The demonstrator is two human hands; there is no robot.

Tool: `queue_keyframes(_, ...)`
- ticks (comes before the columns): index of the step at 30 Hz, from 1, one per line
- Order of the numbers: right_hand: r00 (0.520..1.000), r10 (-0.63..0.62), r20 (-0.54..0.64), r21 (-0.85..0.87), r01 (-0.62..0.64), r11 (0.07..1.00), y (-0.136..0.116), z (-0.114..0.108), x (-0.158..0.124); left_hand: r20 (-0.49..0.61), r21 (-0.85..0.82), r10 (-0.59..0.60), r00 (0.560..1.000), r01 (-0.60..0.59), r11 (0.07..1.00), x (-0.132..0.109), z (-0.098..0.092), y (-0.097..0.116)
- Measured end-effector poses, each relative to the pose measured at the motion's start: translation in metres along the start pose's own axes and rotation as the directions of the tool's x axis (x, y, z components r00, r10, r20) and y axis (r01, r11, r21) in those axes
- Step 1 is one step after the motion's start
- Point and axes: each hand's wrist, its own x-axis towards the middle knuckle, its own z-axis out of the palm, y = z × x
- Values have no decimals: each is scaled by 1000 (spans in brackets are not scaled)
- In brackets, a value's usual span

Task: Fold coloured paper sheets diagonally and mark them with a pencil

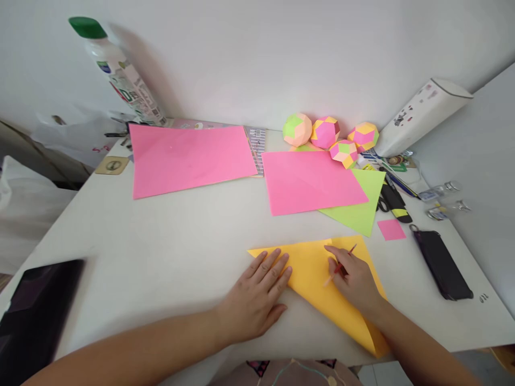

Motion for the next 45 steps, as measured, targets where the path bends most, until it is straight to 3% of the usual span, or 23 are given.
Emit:
queue_keyframes(17,984,-178,12,-120,179,977,-2,-11,11,92,81,-70,993,62,995,3,-15,0)
queue_keyframes(30,986,-148,77,-169,159,973,-2,-15,11,140,119,-137,981,121,985,-1,-16,4)
queue_keyframes(45,982,-177,63,-258,187,948,3,-13,8,195,91,-136,971,121,989,0,-17,2)
